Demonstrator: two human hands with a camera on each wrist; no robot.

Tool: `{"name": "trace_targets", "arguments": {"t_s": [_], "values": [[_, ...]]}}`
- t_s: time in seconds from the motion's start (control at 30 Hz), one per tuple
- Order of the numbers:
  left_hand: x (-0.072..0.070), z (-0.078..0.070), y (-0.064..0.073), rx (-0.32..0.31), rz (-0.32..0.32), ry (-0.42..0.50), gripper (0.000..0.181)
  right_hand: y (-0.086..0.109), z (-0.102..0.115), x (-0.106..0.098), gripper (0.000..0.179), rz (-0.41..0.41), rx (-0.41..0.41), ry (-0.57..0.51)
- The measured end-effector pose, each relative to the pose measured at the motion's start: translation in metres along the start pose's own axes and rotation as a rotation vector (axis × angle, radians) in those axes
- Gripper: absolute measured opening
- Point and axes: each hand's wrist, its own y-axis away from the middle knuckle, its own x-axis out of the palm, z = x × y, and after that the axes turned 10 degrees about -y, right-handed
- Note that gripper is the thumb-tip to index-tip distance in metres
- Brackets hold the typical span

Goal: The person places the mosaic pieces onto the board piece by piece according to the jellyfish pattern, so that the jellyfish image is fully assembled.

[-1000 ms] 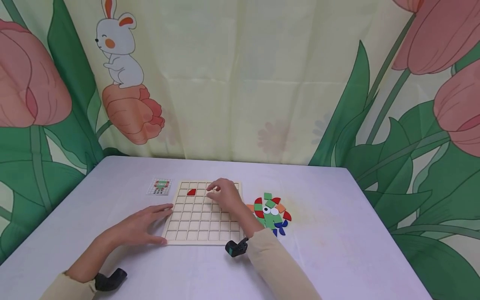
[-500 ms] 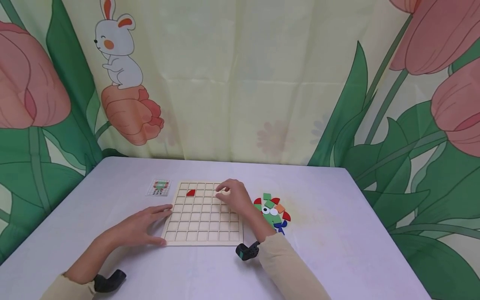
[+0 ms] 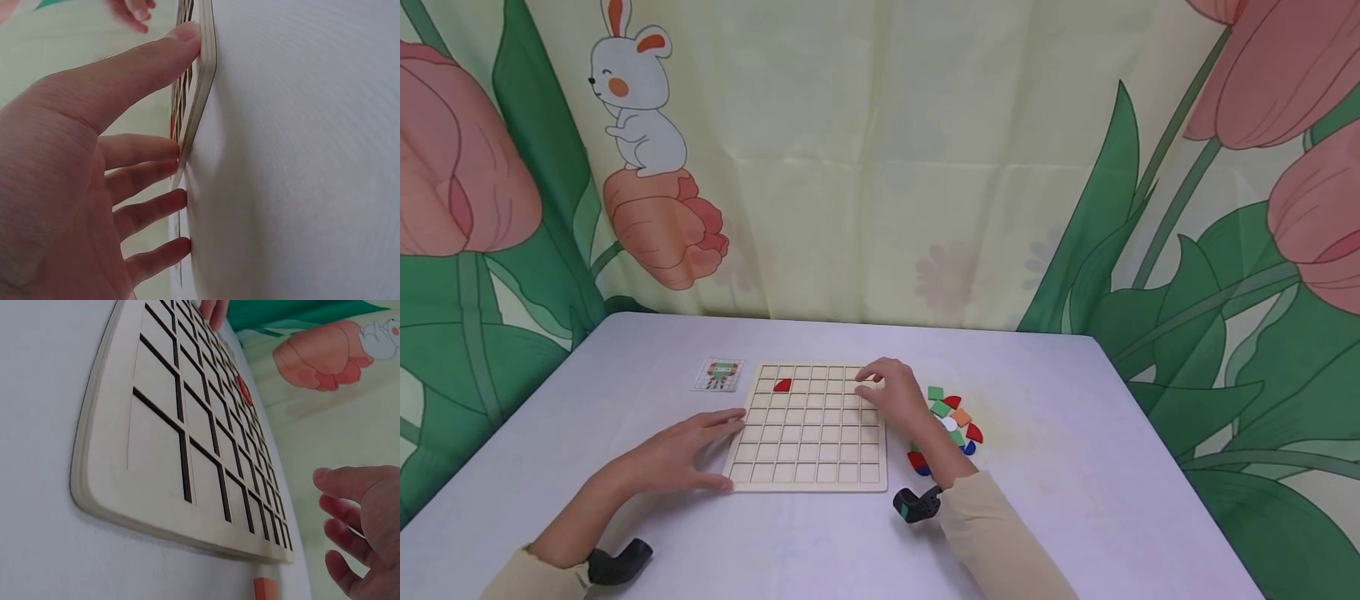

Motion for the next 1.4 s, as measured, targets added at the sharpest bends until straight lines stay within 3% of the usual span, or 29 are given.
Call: {"name": "trace_targets", "arguments": {"t_s": [0.3,0.53,0.8,1.4], "values": [[-0.001,-0.001,0.0,-0.003,0.002,0.001,0.087,0.005,-0.014,-0.016,0.016,-0.026,0.041,0.03],[0.0,0.0,0.0,-0.003,0.0,0.0,0.087,0.01,-0.023,-0.026,0.016,-0.037,0.029,0.053],[0.0,0.0,0.0,-0.004,0.002,-0.006,0.087,0.015,-0.032,-0.037,0.017,-0.041,0.119,0.071],[-0.001,-0.002,0.001,-0.025,0.029,-0.007,0.09,0.03,-0.065,-0.073,0.02,-0.093,0.219,0.058]]}}
